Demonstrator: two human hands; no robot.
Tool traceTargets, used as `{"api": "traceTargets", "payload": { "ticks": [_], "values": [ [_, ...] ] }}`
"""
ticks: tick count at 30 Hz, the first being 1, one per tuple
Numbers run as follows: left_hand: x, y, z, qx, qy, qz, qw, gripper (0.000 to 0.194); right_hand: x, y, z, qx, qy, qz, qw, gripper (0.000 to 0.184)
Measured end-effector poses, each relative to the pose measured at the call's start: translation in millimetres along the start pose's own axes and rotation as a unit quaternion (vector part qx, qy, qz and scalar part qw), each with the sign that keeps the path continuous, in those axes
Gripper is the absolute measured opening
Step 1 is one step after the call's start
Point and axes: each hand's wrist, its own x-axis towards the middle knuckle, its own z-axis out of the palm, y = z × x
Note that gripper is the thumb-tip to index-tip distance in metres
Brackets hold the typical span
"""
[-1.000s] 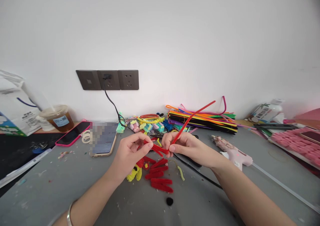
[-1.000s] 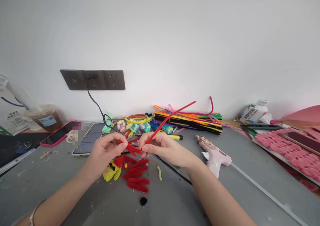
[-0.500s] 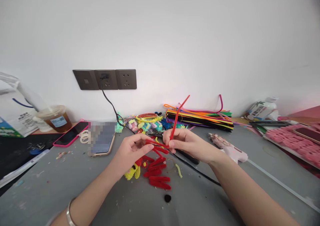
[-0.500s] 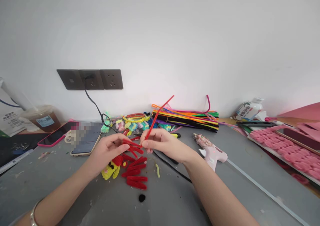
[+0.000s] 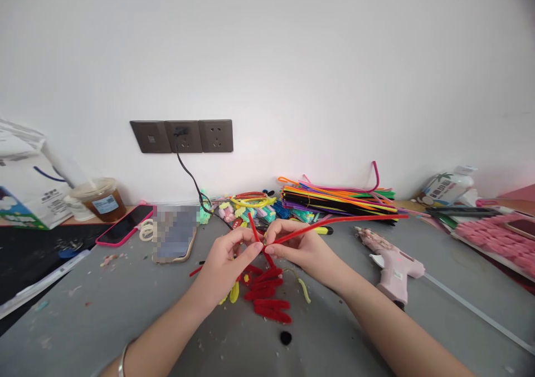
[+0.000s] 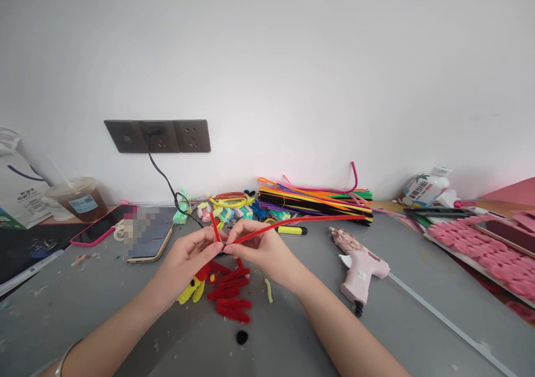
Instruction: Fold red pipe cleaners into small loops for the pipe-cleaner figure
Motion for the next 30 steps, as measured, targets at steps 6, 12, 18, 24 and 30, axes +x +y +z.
{"api": "traceTargets", "payload": {
  "ticks": [6,12,18,24,30],
  "values": [
    [-0.6,4.3,0.2,-0.034,-0.019,-0.009,0.999,0.03,1.7,5.0,-10.4,0.083,0.003,-0.027,0.996,0.022],
    [-5.4,10.0,3.8,-0.086,-0.023,-0.049,0.995,0.032,-2.3,-4.0,-17.3,0.077,-0.018,-0.018,0.997,0.018],
    [-4.2,8.1,4.0,-0.135,0.036,-0.076,0.987,0.034,-7.0,-10.0,-13.5,0.061,-0.07,-0.002,0.996,0.016],
    [-5.7,6.1,4.2,-0.132,-0.03,-0.08,0.988,0.033,-1.9,1.2,-11.4,0.077,-0.023,-0.02,0.997,0.02],
    [-8.0,12.2,5.6,-0.114,-0.106,-0.073,0.985,0.027,-2.2,0.5,-13.0,0.066,-0.055,-0.023,0.996,0.013]
  ]
}}
